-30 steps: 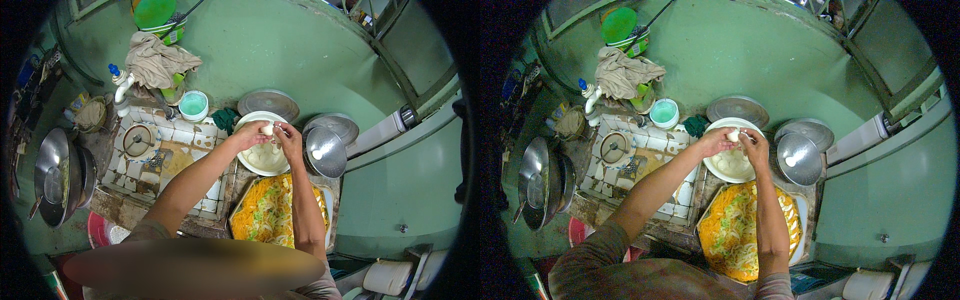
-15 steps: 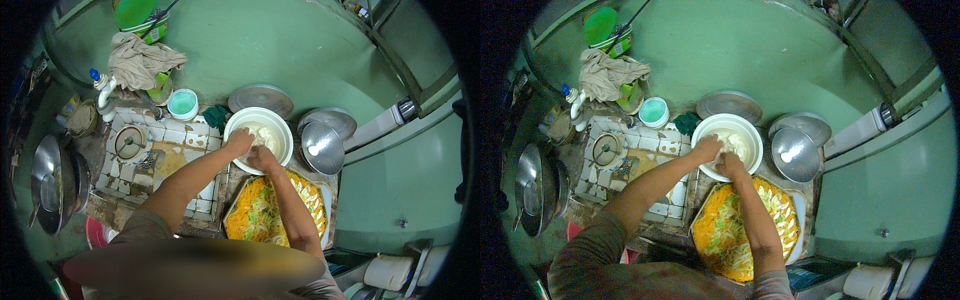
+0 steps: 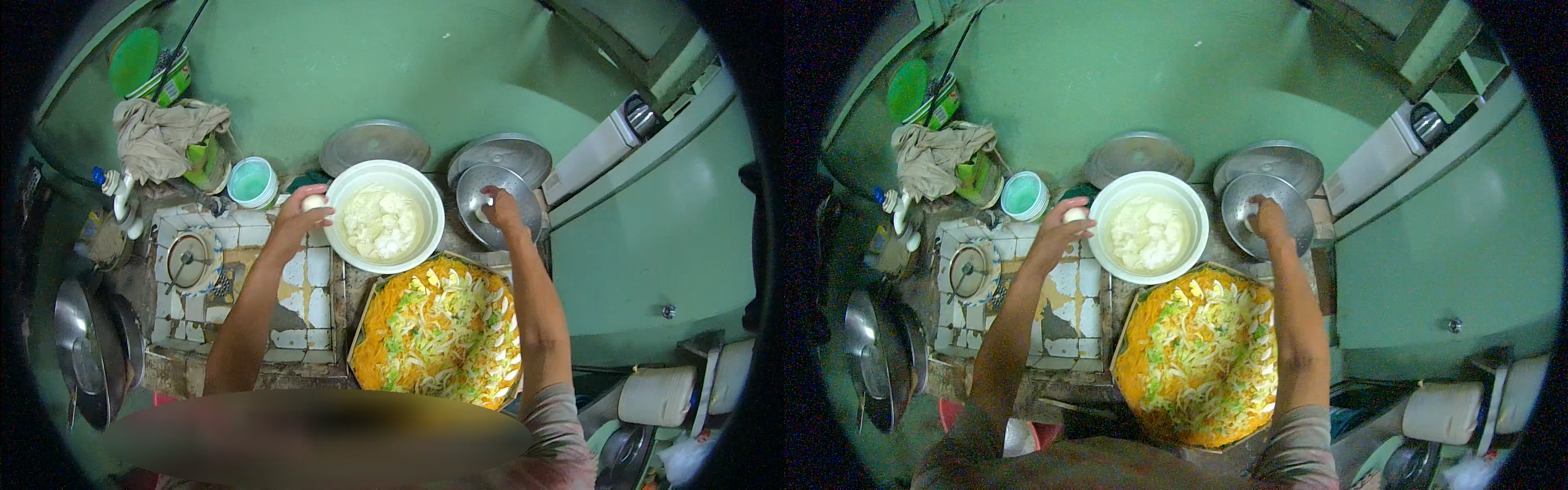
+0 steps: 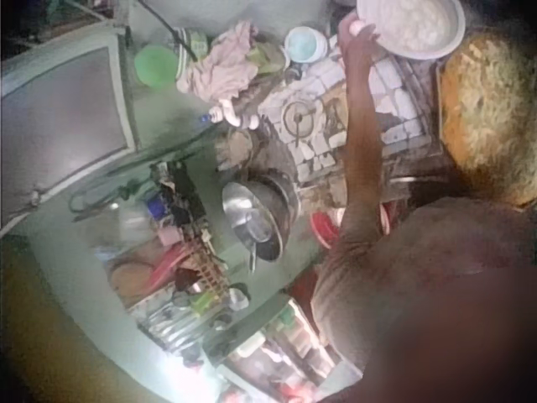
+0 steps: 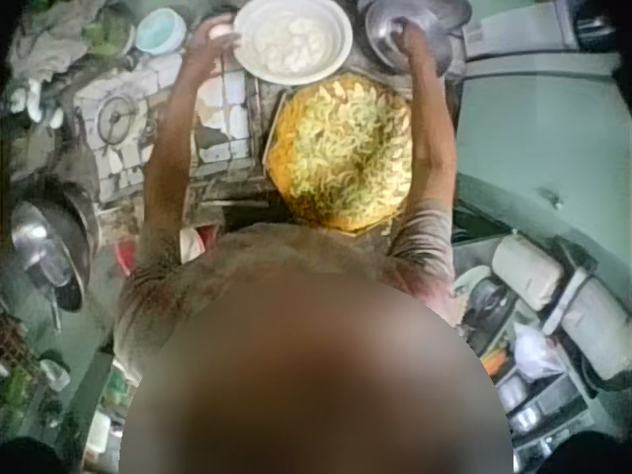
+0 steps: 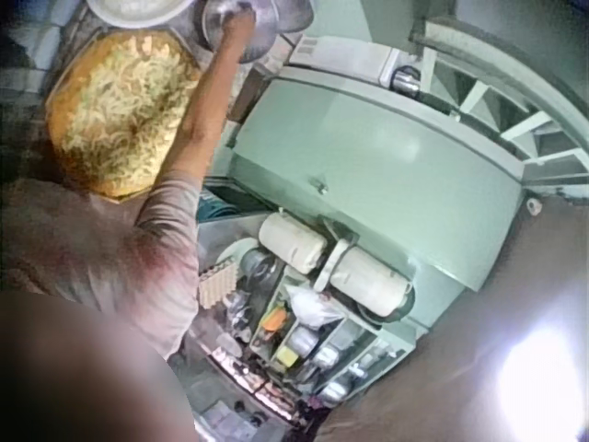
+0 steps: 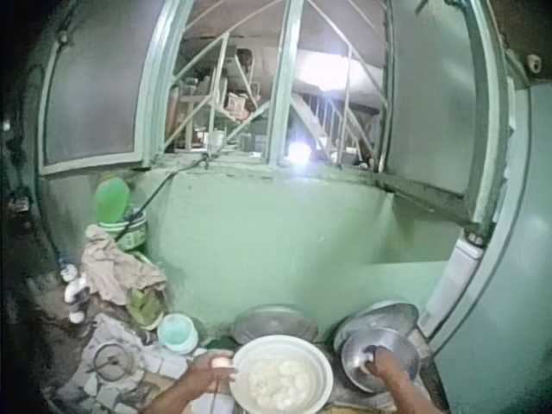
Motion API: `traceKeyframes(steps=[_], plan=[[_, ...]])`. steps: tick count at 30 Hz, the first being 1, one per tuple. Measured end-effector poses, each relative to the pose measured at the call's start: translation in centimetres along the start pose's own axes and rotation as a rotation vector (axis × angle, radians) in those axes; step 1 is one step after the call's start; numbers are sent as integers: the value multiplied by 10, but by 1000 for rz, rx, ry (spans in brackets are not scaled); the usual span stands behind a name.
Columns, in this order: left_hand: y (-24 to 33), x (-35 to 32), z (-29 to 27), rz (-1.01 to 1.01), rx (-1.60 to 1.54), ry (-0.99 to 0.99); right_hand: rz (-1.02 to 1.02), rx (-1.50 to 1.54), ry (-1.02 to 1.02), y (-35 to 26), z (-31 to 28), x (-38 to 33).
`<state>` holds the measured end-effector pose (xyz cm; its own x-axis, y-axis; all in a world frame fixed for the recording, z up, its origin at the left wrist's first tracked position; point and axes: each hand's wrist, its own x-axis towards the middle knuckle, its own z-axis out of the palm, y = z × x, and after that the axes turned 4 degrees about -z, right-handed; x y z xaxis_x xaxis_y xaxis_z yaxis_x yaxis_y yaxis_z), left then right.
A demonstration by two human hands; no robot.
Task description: The person scoops boiled cabbage from a pot and spreads it over a large yellow rice dish. They then slice boiled eggs and arrange the slices on top of the rice and cabbage.
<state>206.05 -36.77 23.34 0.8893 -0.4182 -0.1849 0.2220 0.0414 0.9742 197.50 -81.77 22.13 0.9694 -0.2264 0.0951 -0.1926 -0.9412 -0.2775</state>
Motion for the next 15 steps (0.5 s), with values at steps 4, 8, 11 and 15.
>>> traceKeyframes(steps=[4, 8, 11, 15], plan=[[-12, -59, -43, -169, -186, 143, -50, 5, -149, 51, 45, 8], [-16, -95, -50, -287, -169, 175, 8, 214, -220, 68, 69, 17], [-14, -92, -28, -222, -186, 70, 100, 164, -167, 54, 54, 15], [-9, -52, 16, -181, -2, -41, 125, 393, -45, 14, 8, 15]])
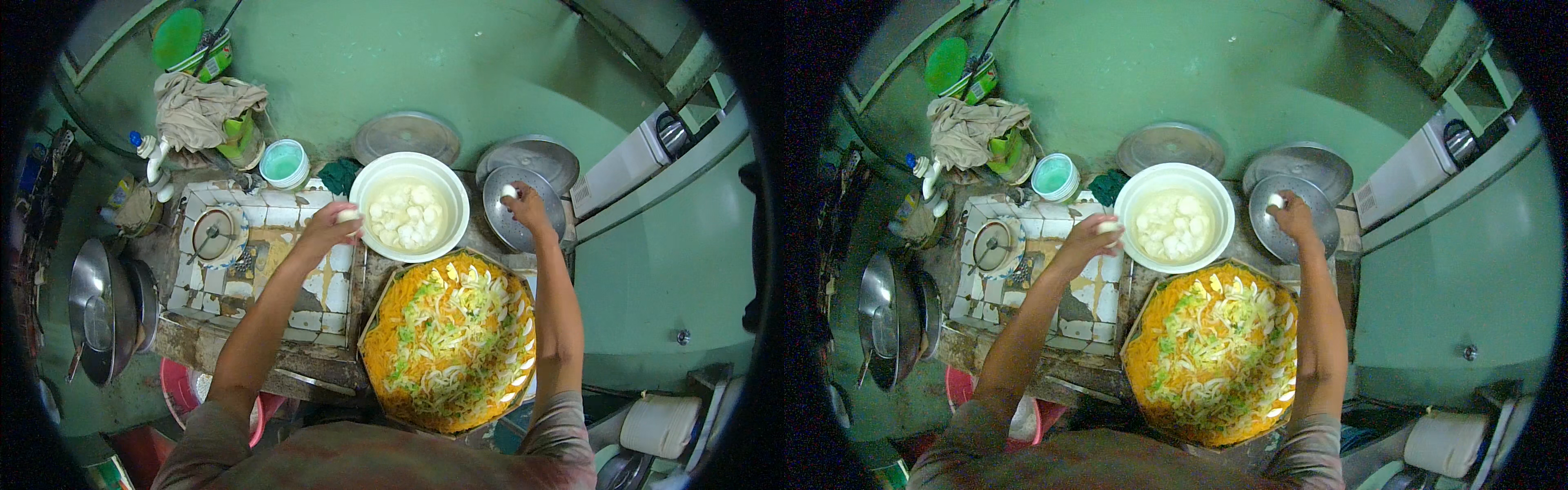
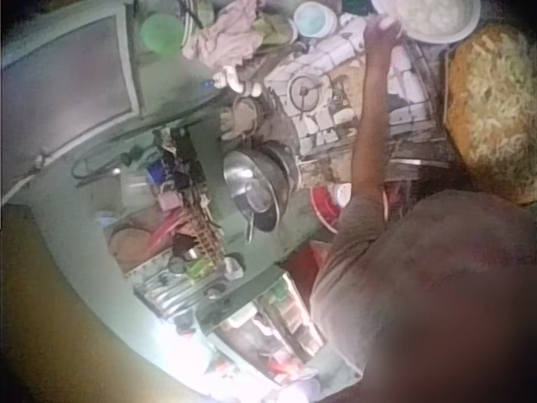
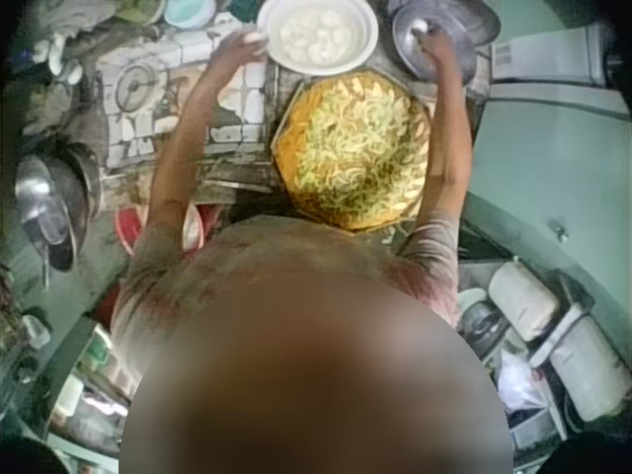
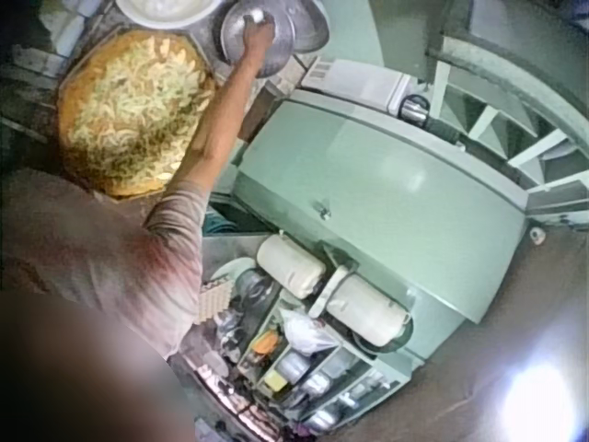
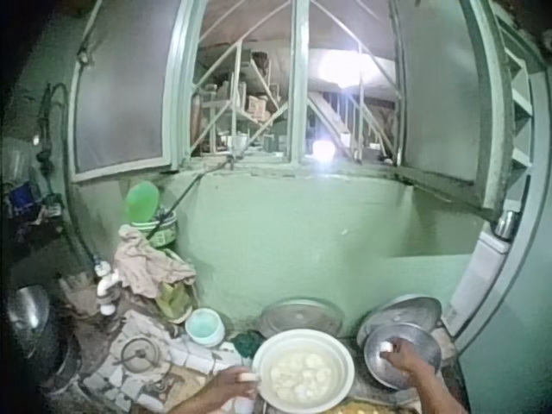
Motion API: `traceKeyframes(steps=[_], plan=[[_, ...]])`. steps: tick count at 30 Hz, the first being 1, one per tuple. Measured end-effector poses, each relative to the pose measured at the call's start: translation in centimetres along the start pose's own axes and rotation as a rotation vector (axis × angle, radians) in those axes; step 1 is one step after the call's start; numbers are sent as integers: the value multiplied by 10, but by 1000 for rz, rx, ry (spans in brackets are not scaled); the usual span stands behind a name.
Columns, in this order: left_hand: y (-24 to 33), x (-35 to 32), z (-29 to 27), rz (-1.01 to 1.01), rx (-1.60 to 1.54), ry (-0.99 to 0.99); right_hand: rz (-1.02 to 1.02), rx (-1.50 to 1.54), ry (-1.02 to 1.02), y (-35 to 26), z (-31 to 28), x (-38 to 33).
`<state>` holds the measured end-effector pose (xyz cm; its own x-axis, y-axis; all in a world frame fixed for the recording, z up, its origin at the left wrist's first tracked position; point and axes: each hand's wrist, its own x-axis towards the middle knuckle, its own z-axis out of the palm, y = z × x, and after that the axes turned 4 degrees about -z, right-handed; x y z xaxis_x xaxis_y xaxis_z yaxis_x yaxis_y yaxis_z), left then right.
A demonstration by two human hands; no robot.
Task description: The person scoops boiled cabbage from a pot and spreads it over a large yellow rice dish. They then slice boiled eggs and arrange the slices on top of the rice and cabbage.
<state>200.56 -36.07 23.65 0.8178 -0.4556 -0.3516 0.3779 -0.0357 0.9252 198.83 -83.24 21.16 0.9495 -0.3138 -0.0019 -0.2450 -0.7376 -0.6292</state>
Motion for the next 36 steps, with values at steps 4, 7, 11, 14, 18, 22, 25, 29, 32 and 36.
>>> traceKeyframes(steps=[4, 7, 11, 14, 18, 22, 25, 29, 32, 36], plan=[[9, 70, 96, 282, 48, -193, 18, 122, -82, -25, -24, -19], [17, 121, 192, 248, 384, -283, 230, 111, -100, -10, -29, -31], [7, 171, 275, 515, 933, -247, 195, -120, -131, 41, -26, -35], [1, 188, 300, 529, 1016, -244, 86, -220, -14, 78, -28, -32], [25, 181, 283, 635, 942, -211, 146, -118, 90, 71, -42, -43], [45, 128, 221, 48, 332, -473, -88, 184, 36, -20, -53, -81], [46, 80, 166, -289, -174, -790, -354, 197, -111, -114, -35, -106], [44, 15, 79, -223, -339, -644, -578, 250, 29, -206, 4, -149], [37, -51, -5, 16, -256, -413, -450, 251, -24, -247, 53, -199], [11, -155, -112, 141, 268, 200, -571, -20, -664, -274, 156, -316]])
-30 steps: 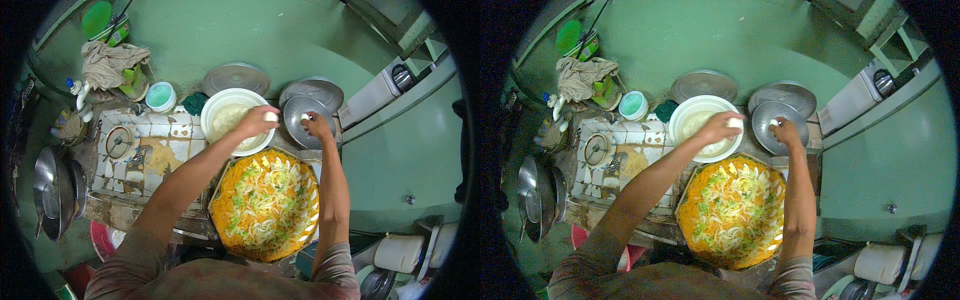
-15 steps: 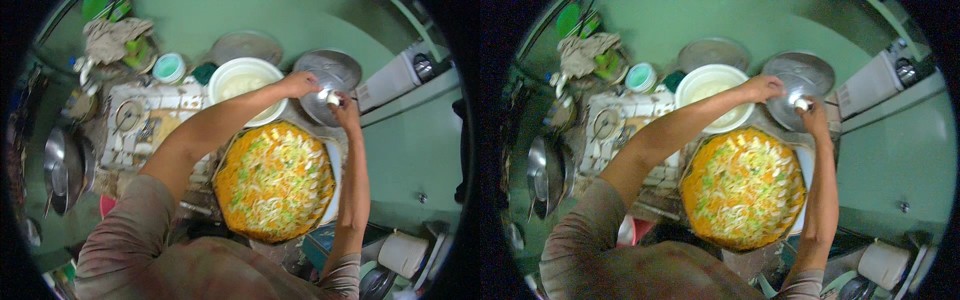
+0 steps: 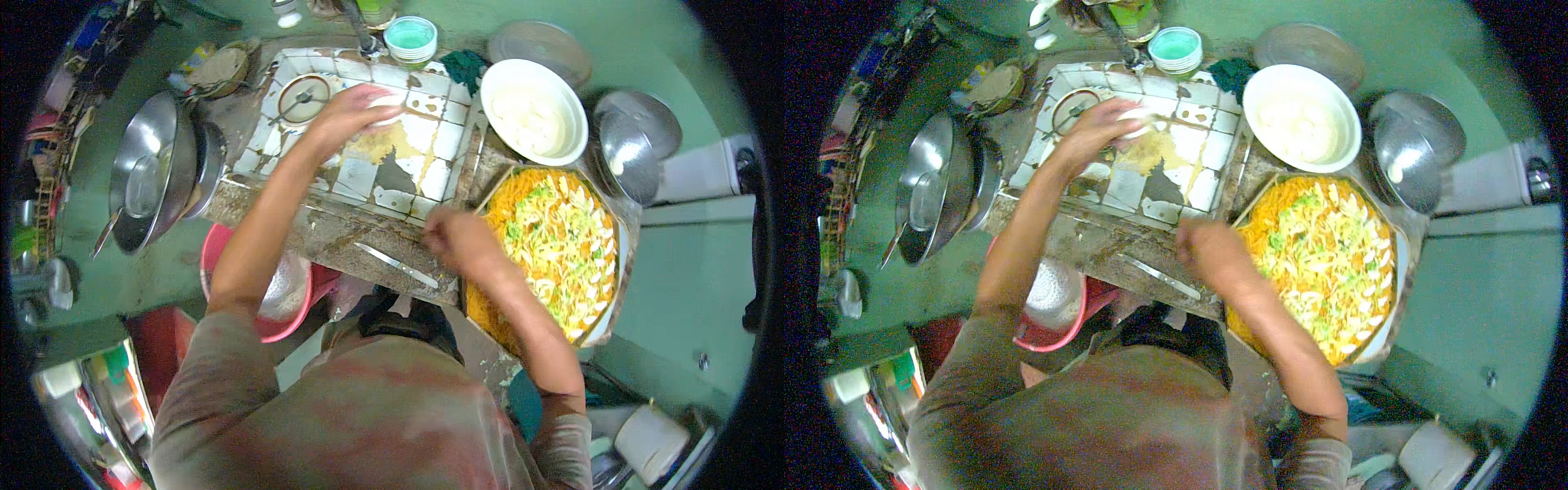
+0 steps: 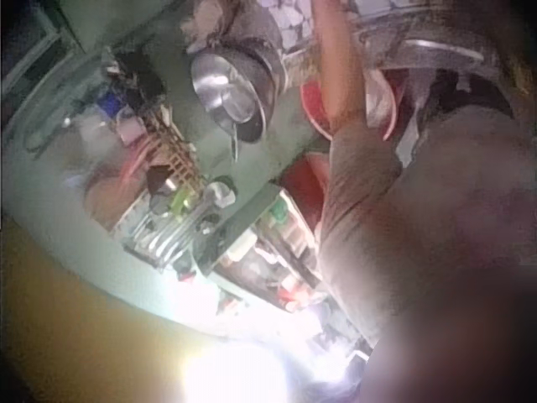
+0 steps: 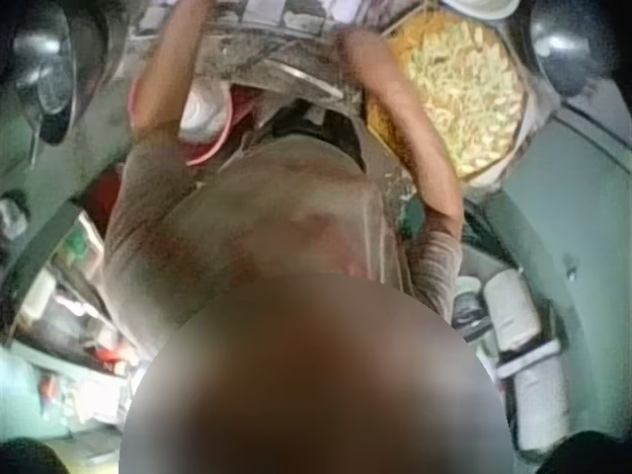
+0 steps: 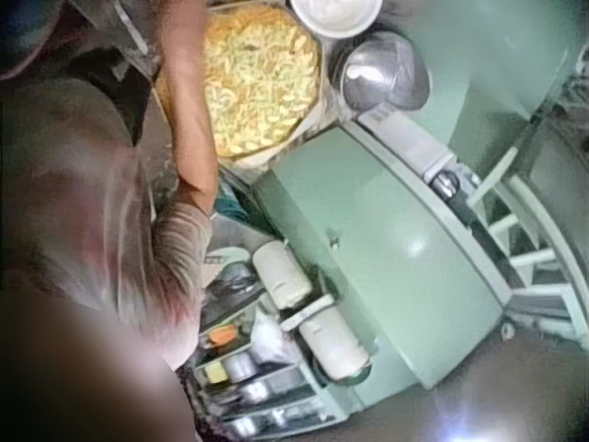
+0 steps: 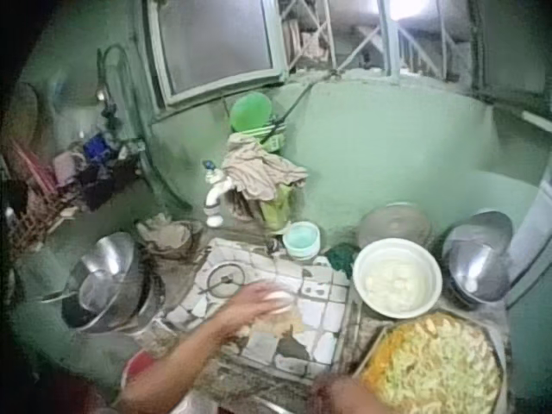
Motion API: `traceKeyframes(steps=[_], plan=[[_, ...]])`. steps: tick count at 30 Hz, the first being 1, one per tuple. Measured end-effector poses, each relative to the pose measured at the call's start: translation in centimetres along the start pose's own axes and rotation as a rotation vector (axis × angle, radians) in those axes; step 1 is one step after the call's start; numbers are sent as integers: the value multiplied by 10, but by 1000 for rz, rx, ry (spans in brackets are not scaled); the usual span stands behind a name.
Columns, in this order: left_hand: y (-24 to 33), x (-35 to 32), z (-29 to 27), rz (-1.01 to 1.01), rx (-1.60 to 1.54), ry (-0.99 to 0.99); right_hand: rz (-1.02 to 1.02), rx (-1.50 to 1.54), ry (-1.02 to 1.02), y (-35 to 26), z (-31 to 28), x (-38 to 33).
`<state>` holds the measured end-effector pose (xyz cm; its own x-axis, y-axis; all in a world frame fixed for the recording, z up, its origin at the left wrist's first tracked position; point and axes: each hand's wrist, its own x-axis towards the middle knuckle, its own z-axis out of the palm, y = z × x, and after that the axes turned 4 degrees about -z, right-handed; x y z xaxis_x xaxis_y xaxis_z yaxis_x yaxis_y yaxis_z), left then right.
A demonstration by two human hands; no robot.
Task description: The person scoops boiled cabbage from a pot and spreads it over a large yellow rice dish. They then slice boiled eggs and arrange the slices on top of the rice and cabbage.
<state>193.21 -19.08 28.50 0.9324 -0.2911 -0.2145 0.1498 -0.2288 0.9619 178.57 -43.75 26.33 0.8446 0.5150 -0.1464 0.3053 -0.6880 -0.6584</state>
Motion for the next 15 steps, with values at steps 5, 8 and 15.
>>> traceKeyframes(steps=[5, 8, 15], plan=[[-72, -111, -69, -58, -238, 47, 237, -279, -197, -15, 111, -11], [-113, -160, -72, -224, -632, 79, 221, -287, -109, -13, 137, -25], [-137, -196, -14, -291, -932, -134, 494, 470, 428, -58, 158, -99]])
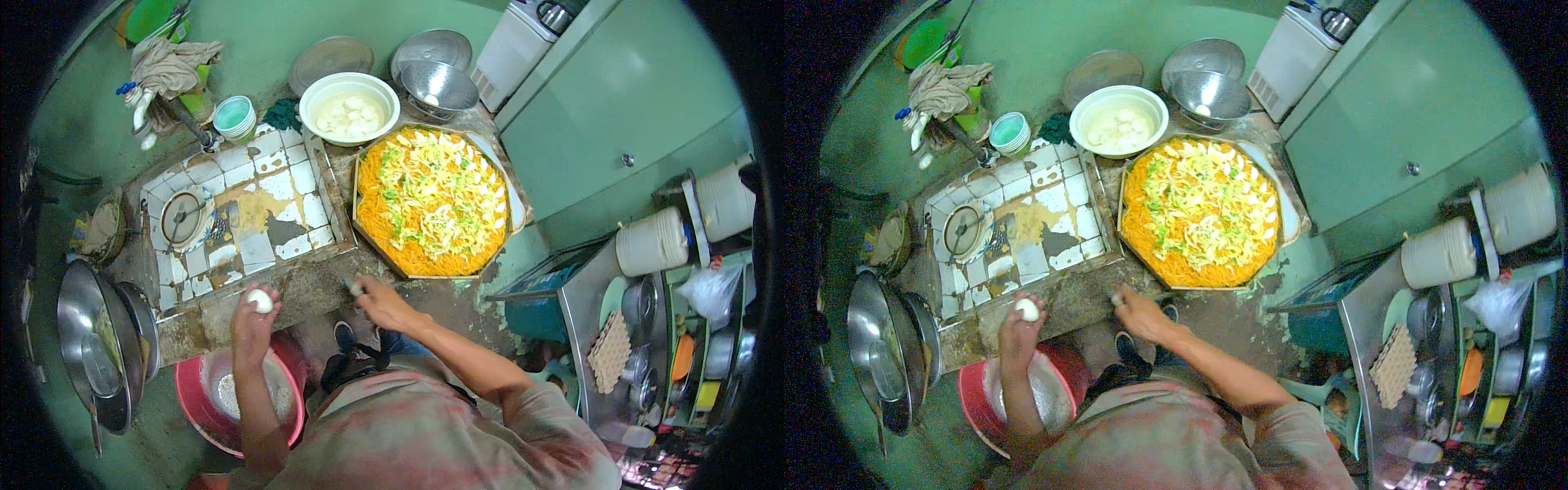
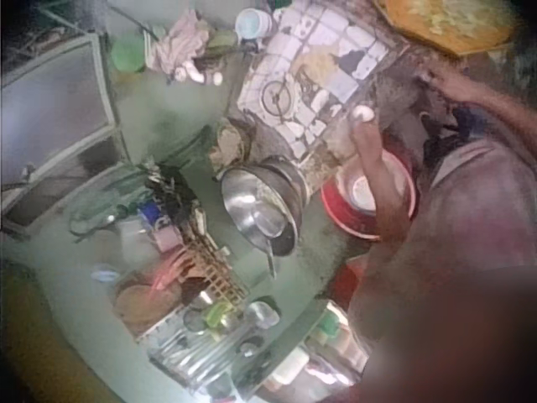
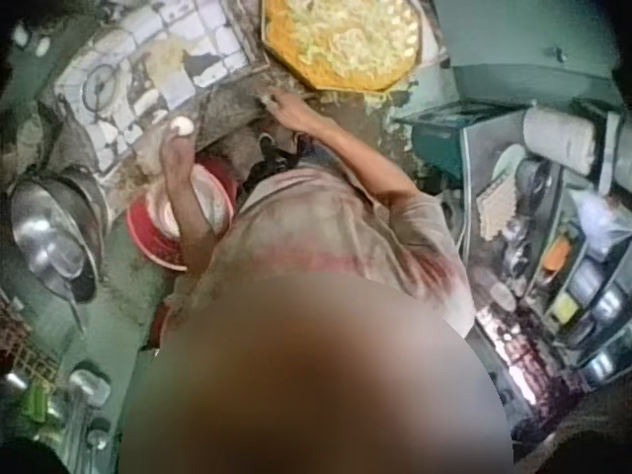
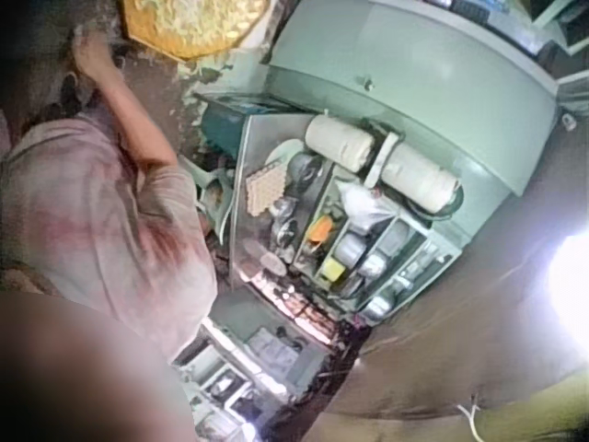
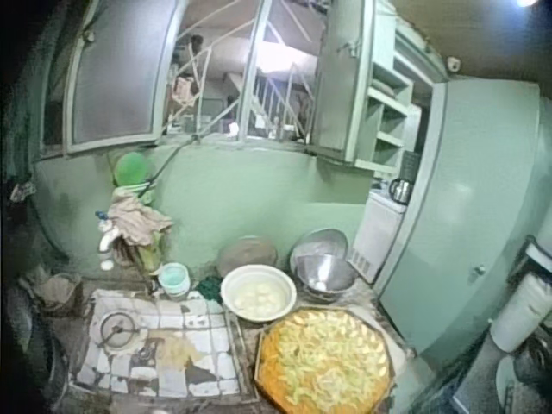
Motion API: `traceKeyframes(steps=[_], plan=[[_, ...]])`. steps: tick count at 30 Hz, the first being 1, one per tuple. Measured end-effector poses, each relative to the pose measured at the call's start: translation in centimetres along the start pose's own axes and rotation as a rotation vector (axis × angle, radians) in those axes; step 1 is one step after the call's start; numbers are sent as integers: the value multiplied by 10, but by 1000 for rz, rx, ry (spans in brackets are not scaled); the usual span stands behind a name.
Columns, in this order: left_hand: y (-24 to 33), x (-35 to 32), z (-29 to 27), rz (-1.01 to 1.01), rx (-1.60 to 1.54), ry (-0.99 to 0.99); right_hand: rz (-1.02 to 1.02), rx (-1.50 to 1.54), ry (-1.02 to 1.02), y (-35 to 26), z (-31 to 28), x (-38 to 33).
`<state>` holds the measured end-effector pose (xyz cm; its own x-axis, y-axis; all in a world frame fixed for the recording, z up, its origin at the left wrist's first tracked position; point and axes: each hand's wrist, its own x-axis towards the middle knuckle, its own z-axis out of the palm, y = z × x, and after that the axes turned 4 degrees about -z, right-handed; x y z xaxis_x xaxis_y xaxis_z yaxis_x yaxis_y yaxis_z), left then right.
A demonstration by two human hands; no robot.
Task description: The person scoops boiled cabbage from a pot and spreads it over a large yellow rice dish. They then slice boiled eggs and arrange the slices on top of the rice and cabbage.
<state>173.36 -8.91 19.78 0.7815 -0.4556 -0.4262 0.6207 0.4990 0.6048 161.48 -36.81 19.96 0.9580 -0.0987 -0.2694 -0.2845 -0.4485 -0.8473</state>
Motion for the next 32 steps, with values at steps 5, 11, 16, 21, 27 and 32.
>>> traceKeyframes(steps=[5, 11, 16, 21, 27, 32], plan=[[-47, 6, 76, -43, 200, -207, 61, 151, 410, 10, -55, -66], [-128, 36, 177, -56, 280, -439, 38, 182, 483, 10, -82, -123], [-176, 37, 235, -30, 359, -452, 86, 83, 452, 15, -99, -153], [-212, 28, 269, -4, 355, -416, 24, 84, 458, 44, -127, -170], [-230, 24, 291, 13, 407, -385, -36, 38, 445, 65, -147, -175], [-234, 25, 299, -9, 427, -417, 29, -67, 420, 75, -148, -162]])
